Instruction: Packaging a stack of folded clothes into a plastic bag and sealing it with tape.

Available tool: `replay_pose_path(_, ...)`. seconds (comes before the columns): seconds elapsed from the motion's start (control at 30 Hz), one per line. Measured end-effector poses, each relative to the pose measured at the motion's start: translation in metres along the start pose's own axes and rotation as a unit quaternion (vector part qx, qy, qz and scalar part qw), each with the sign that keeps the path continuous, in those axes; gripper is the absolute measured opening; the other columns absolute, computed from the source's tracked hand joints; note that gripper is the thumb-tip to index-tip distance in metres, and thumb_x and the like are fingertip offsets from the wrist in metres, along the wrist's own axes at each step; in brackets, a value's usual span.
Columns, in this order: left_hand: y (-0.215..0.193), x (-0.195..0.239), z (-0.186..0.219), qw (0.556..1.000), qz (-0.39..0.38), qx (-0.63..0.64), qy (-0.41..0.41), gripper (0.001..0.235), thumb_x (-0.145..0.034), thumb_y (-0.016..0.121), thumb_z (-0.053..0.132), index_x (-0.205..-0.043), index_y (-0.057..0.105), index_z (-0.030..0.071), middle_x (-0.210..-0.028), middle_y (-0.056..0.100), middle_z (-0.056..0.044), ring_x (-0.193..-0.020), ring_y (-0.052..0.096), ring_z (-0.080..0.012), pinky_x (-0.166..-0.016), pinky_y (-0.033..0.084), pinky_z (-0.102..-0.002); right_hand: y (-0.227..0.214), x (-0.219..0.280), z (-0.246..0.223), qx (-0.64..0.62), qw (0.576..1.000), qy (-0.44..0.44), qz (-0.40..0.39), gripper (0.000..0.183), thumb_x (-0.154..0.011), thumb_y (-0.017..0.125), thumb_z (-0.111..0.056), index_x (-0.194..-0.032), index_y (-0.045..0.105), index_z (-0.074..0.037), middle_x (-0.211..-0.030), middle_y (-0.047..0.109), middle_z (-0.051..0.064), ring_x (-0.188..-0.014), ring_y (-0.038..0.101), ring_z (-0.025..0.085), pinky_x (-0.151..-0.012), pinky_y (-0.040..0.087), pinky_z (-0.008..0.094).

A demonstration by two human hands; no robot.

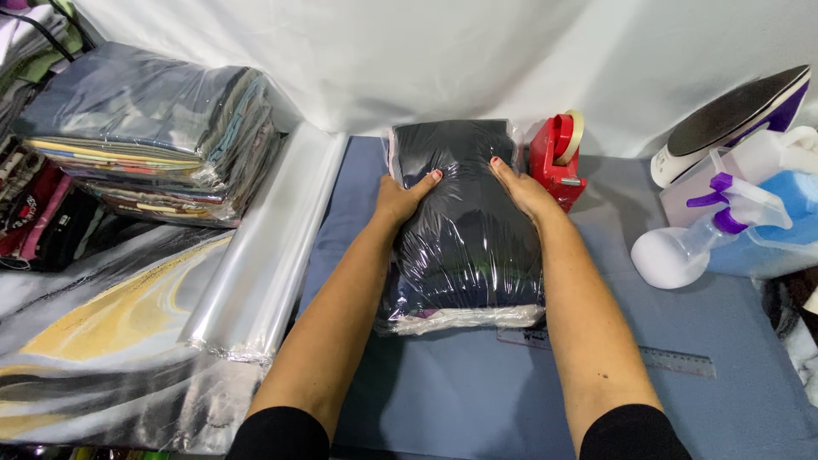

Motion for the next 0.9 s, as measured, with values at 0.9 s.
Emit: replay_pose_path(0.9, -0.020, 0.101, -0.030, 0.979, -0.065, -0.117, 0.156, 0.130, -0.079, 0.079, 0.064, -0.157, 0.008, -0.012, -0.161, 0.020, -0.034, -0.152, 0.020, -0.0420, -0.123, 0.019, -0.043, 0.001, 0.128, 0.018, -0.021, 0.992, -0.118, 0.032, 0.090, -0.094, 0.059, -0.058, -0.159, 0.027, -0.006, -0.151, 0.051, 0.018, -0.141, 0.048, 0.025, -0.114, 0.036, 0.036)
Point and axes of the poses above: each hand's wrist, its own x-axis away from the middle knuckle, its own y-axis out of the palm, z = x × y, the point moved 5 cm from there along -x, towards the middle knuckle
